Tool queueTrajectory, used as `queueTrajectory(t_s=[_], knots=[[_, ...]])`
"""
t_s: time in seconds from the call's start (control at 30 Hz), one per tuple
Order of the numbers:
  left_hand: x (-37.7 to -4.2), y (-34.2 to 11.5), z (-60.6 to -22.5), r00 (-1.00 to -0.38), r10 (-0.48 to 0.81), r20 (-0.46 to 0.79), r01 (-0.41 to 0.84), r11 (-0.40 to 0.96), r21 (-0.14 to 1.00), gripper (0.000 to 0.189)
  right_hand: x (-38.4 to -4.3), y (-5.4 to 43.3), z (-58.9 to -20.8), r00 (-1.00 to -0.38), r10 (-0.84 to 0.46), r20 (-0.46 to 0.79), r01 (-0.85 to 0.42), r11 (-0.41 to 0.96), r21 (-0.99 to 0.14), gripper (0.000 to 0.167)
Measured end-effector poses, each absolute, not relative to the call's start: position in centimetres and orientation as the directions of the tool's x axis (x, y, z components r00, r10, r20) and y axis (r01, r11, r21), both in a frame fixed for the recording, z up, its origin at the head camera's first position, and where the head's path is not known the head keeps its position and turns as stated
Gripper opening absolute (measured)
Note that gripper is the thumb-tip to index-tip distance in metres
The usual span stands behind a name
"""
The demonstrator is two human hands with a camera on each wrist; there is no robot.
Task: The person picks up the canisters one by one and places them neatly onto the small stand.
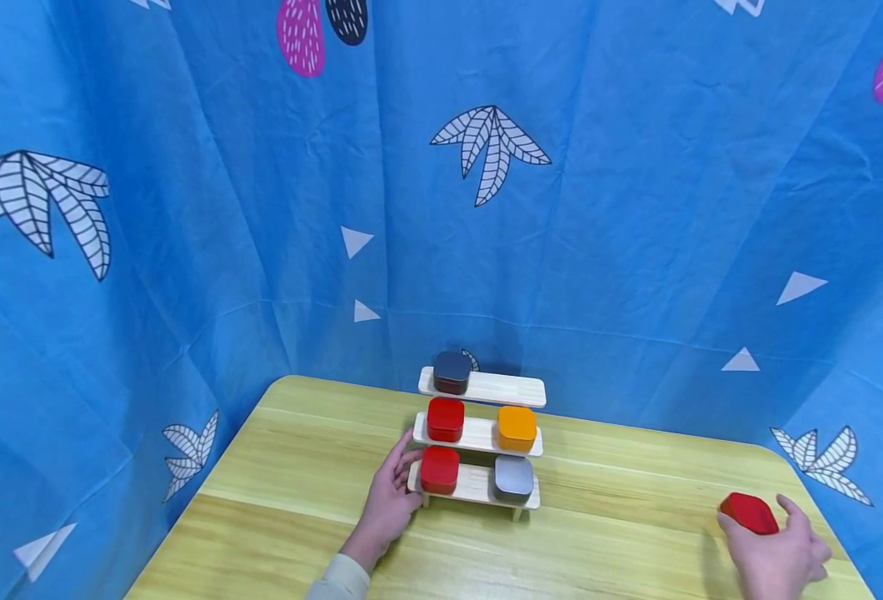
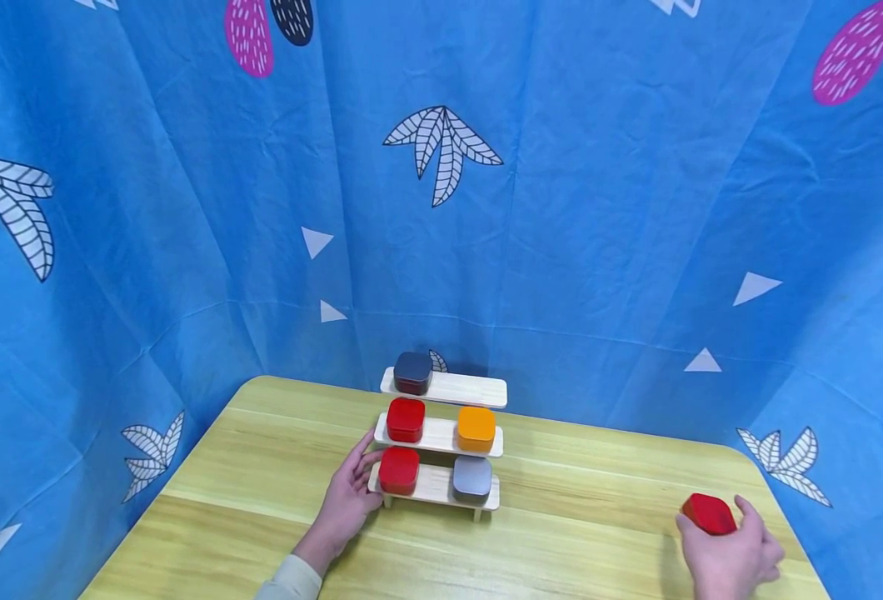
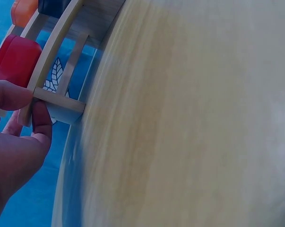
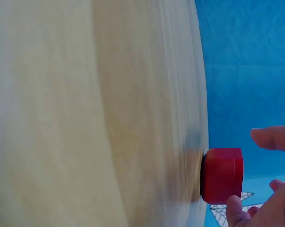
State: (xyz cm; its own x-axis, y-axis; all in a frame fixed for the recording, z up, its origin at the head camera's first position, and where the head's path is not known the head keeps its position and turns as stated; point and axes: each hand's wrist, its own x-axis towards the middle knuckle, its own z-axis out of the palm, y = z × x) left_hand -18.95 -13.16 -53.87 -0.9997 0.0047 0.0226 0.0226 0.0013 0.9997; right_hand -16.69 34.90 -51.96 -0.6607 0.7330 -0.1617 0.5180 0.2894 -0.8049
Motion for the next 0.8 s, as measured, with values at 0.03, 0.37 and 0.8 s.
queueTrajectory(t_s=[0.03,0.37,0.8], knots=[[-19.1,-13.2,-54.1,-1.0,0.004,0.022,0.022,0.005,1.0,0.1,-16.7,35.0,-51.9,-0.659,0.732,-0.169,0.524,0.286,-0.802,0.095],[-19.2,-13.2,-54.6,-1.0,-0.005,0.029,0.029,-0.003,1.0,0.1,-16.9,35.5,-52.0,-0.665,0.717,-0.209,0.557,0.289,-0.779,0.097],[-19.2,-13.3,-54.4,-0.999,0.004,0.036,0.036,0.004,0.999,0.1,-17.7,35.9,-52.4,-0.676,0.701,-0.228,0.552,0.277,-0.786,0.098]])
